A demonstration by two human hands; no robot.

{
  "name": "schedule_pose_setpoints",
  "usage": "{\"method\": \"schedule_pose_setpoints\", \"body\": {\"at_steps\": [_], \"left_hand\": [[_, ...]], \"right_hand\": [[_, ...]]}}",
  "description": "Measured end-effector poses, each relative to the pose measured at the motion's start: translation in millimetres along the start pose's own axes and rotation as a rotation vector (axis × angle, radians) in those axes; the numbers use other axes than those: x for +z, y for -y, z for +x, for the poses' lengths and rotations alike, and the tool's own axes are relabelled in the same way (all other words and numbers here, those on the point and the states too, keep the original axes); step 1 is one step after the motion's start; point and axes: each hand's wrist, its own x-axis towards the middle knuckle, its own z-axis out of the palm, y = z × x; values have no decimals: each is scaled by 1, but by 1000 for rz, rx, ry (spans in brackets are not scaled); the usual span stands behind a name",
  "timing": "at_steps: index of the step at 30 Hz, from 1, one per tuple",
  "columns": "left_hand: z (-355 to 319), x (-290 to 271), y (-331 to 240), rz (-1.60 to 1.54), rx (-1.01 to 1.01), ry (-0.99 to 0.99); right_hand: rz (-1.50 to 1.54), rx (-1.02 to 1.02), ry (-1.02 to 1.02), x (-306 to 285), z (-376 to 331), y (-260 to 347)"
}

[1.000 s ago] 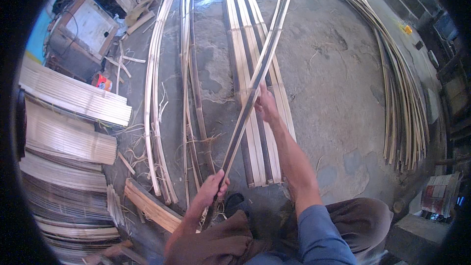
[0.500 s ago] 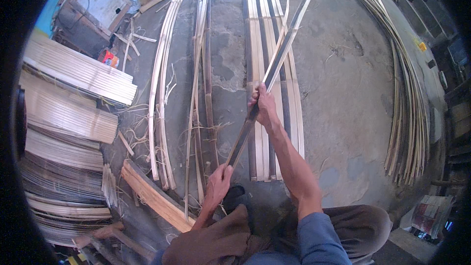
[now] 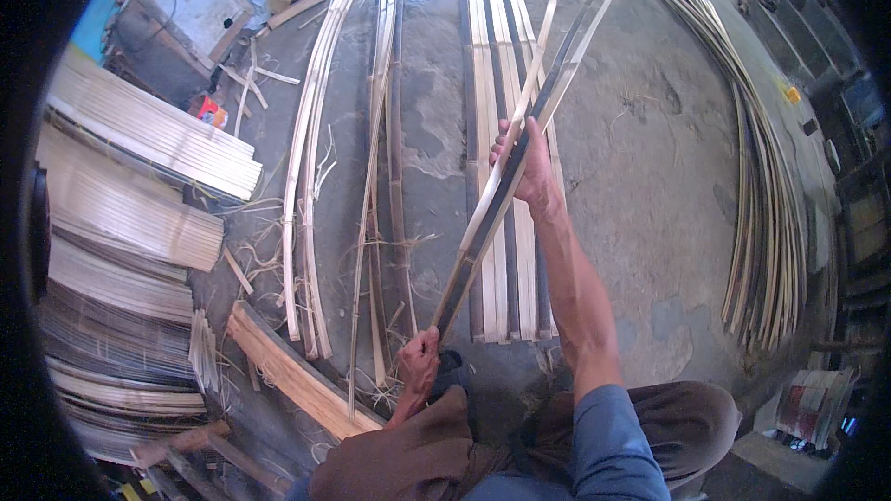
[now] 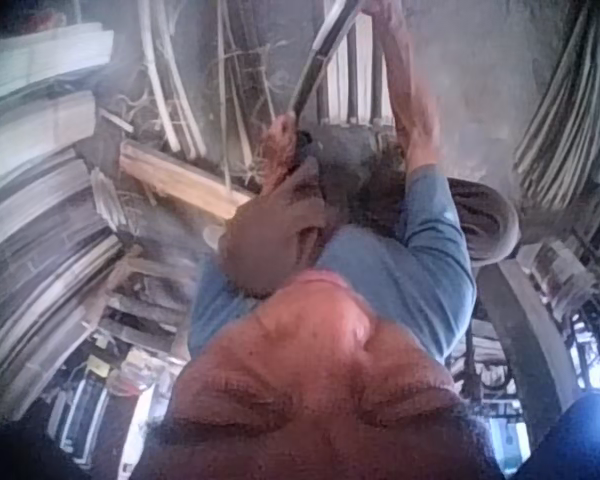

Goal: The person sits on the floor and repeatedly picks up thin wooden strips, inspects them, and places them into a growing stack. The person handles the strips one at a time, aligning them carefully.

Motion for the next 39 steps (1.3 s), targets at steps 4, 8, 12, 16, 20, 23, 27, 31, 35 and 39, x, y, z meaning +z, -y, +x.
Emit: {"method": "schedule_pose_setpoints", "body": {"at_steps": [4,8,12,16,20,23,27,31,35,39], "left_hand": [[-2,2,24,-142,-25,-48],[7,-2,20,-364,-168,120],[7,-9,15,-433,-127,176],[3,-3,21,-186,60,128],[-4,-8,-8,-1,164,63],[-13,1,-8,53,189,75],[-13,-4,-7,-192,32,187],[-5,-1,-24,-184,227,39],[18,3,-17,-138,207,-41],[18,7,-21,-124,163,-21]], "right_hand": [[-226,-31,-526,39,3,-15],[-265,-55,-415,38,-6,-10],[-402,-11,-543,47,-7,-10],[-566,58,-481,50,-12,-8],[-459,79,-636,44,-5,-10],[-482,10,-730,22,-10,-3],[-387,-119,-549,33,-15,-18],[-457,-91,-697,34,-16,-20],[-765,-419,-737,62,-10,-49],[-1187,-387,-818,34,-20,-34]]}}
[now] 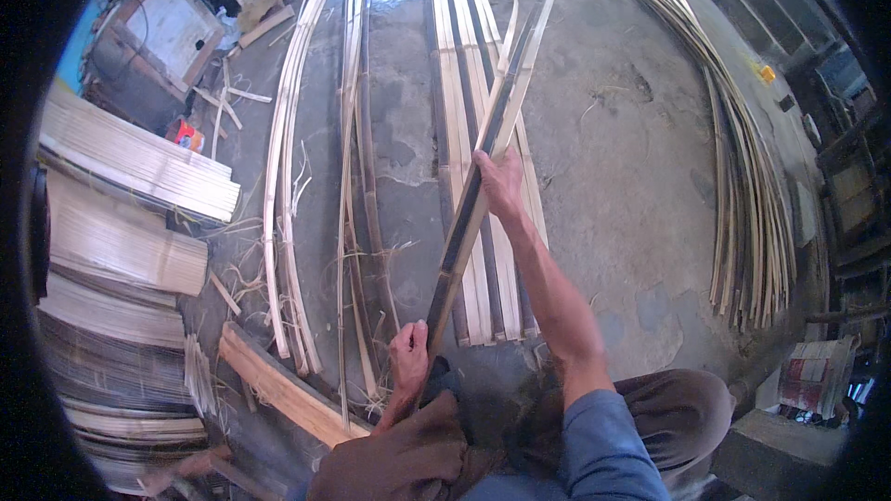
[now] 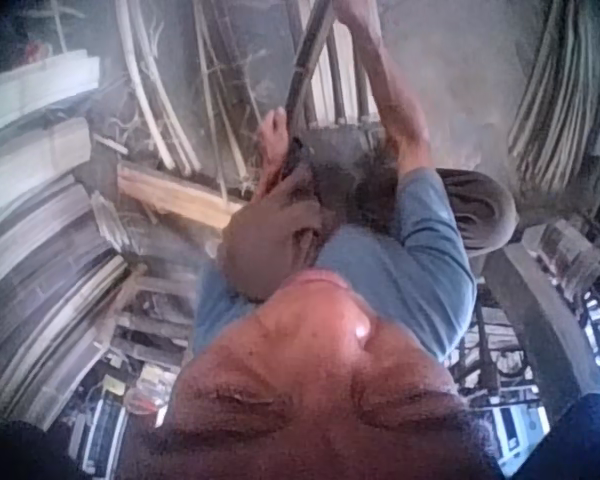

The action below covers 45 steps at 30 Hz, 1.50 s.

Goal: The person sits on the floor and repeatedly picks up thin wooden strips, inspects them, and places them into a growing stack. The person handles the strips one at a time, aligning them carefully.

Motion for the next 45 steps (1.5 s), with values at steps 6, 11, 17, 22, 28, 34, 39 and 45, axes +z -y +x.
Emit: {"method": "schedule_pose_setpoints", "body": {"at_steps": [6,11,17,22,28,34,39,45], "left_hand": [[2,2,27,-339,-180,148],[-1,-9,20,-609,-321,329],[11,-33,-15,-292,-165,638],[3,-27,-18,-677,-389,767],[-9,-22,-16,-728,-470,736],[-20,-38,-35,-593,-485,602],[-28,-47,-13,-530,-480,620],[-29,-62,7,-314,-425,616]], "right_hand": [[-225,-48,-75,-5,-7,-4],[-165,-93,-91,-1,-14,5],[-228,-164,-142,4,-7,1],[-345,-251,-99,8,-5,3],[-28,-99,-28,12,-7,7],[665,627,339,-7,14,9],[832,495,445,-13,22,-10],[705,584,269,14,7,-14]]}}
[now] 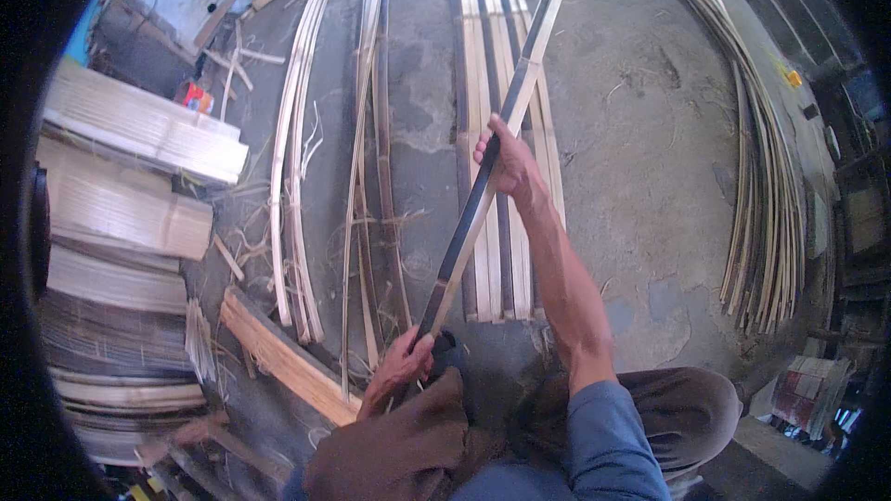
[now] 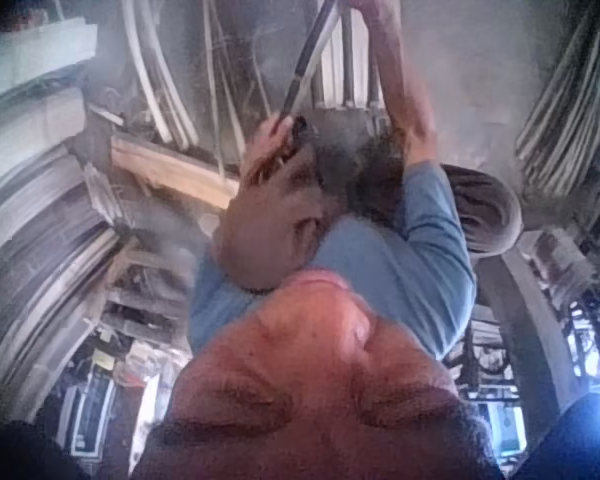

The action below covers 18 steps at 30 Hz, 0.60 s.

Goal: The person sits on the floor and repeatedly picks up thin wooden strips, inspects them, and places them into a growing stack. The person handles the strips one at a time, aligning them carefully.

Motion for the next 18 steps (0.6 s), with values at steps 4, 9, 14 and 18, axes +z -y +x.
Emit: {"method": "schedule_pose_setpoints", "body": {"at_steps": [4,9,14,18], "left_hand": [[-12,-3,-11,11,-94,6],[8,18,21,485,282,-610],[38,45,40,713,431,-814],[62,42,63,659,457,-891]], "right_hand": [[16,12,102,-10,-3,5],[5,-86,16,5,-14,-9],[-52,-87,-3,55,-54,2],[-305,-202,129,105,-91,-5]]}}
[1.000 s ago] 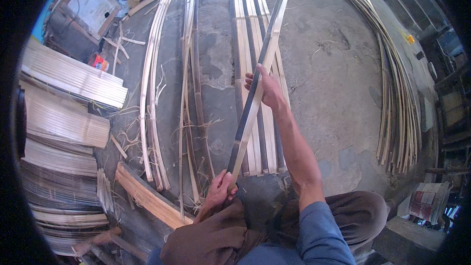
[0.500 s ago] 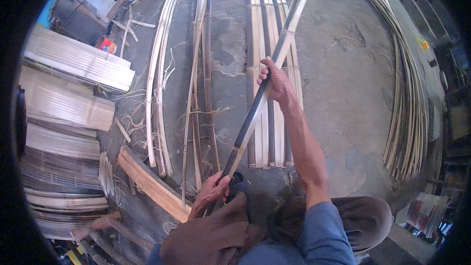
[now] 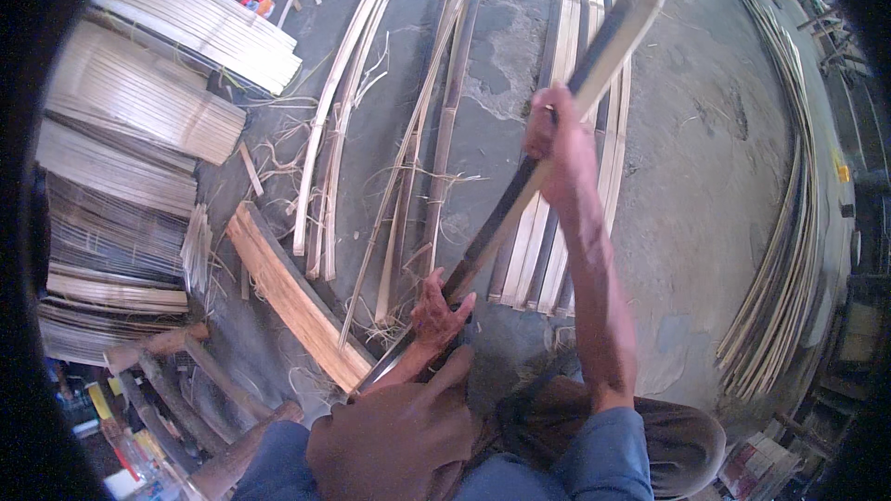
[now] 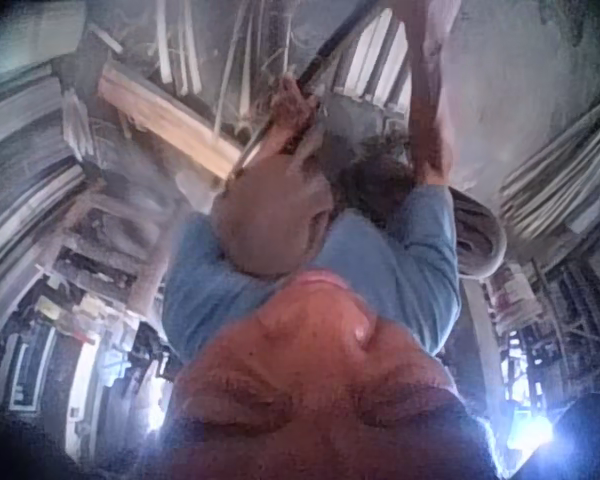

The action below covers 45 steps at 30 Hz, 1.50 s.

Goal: The person sits on the floor and repeatedly picks up thin wooden strips, inspects them, and places them into a growing stack. The person handles the strips one at a time, aligning them carefully.

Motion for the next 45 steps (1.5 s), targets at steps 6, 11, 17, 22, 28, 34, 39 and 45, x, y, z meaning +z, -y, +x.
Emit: {"method": "schedule_pose_setpoints", "body": {"at_steps": [6,11,17,22,28,34,39,45], "left_hand": [[-10,27,42,102,-53,10],[1,24,31,111,-91,49],[19,-1,-8,154,-190,-11],[3,-27,-9,-103,-249,140],[-18,-89,-23,-266,-364,445],[-61,-92,19,-451,-33,456],[9,-117,22,-449,-379,319],[163,-116,-45,-770,-461,478]], "right_hand": [[-513,-387,378,116,-81,-29],[-868,-583,733,156,-130,-63],[-996,-489,731,156,-97,-45],[-531,-202,434,148,-4,-24],[-394,-105,16,33,64,-61],[-272,35,122,-64,43,-116],[-142,455,160,-15,-34,-182],[-222,507,315,-2,-106,-212]]}}
